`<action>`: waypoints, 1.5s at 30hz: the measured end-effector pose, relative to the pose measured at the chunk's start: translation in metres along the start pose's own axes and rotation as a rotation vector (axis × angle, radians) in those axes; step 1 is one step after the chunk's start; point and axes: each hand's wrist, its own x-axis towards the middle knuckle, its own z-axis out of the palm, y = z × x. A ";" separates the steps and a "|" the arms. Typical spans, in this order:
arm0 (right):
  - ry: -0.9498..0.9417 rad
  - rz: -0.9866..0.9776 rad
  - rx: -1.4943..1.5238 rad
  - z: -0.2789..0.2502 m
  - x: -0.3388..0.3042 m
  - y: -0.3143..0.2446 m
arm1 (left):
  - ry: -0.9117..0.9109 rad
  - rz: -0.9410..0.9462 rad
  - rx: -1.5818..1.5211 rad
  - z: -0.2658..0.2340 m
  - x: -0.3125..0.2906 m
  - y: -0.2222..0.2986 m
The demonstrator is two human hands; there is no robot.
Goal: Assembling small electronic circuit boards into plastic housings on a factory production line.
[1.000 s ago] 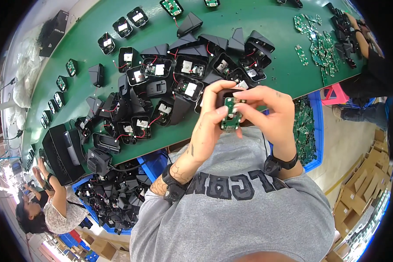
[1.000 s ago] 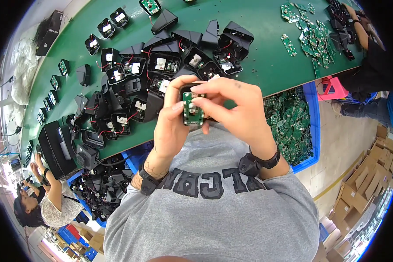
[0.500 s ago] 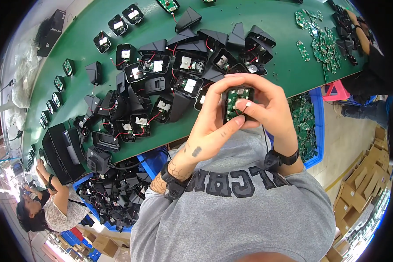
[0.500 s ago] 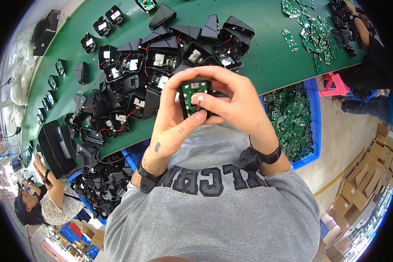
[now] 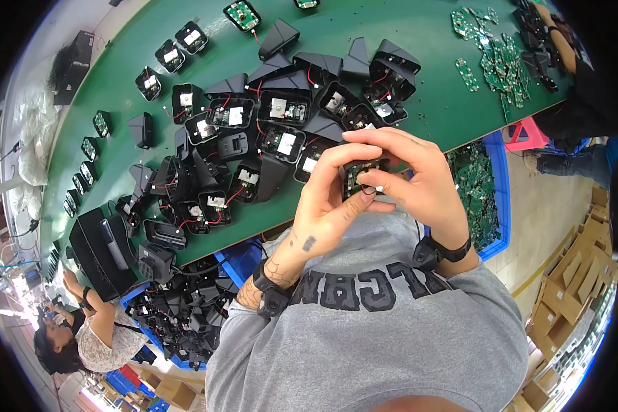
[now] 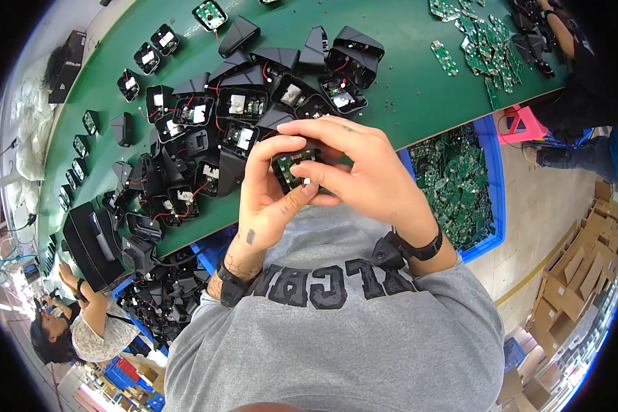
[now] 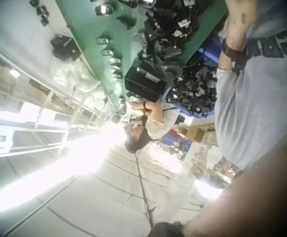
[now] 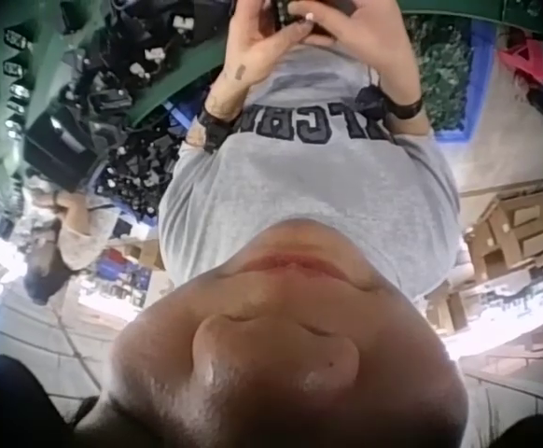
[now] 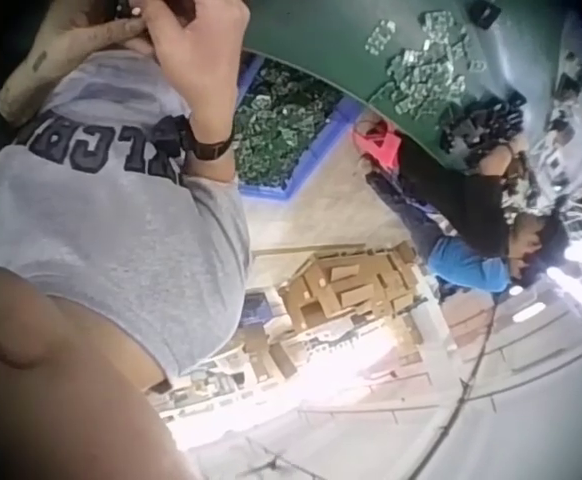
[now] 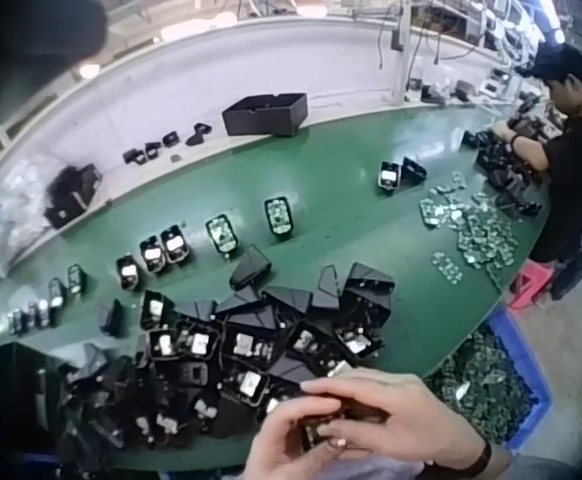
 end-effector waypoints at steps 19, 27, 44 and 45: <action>0.393 -0.299 -0.125 0.013 -0.004 0.019 | 0.302 0.244 0.534 0.001 0.019 -0.024; 0.396 0.096 0.579 0.019 -0.006 0.025 | 0.333 0.296 0.508 0.005 0.024 -0.021; 0.453 -0.224 0.119 0.016 0.003 0.040 | 0.354 -0.095 0.655 0.008 0.024 -0.003; 0.463 -0.253 0.064 0.015 0.003 0.040 | 0.353 -0.095 0.654 0.006 0.024 -0.002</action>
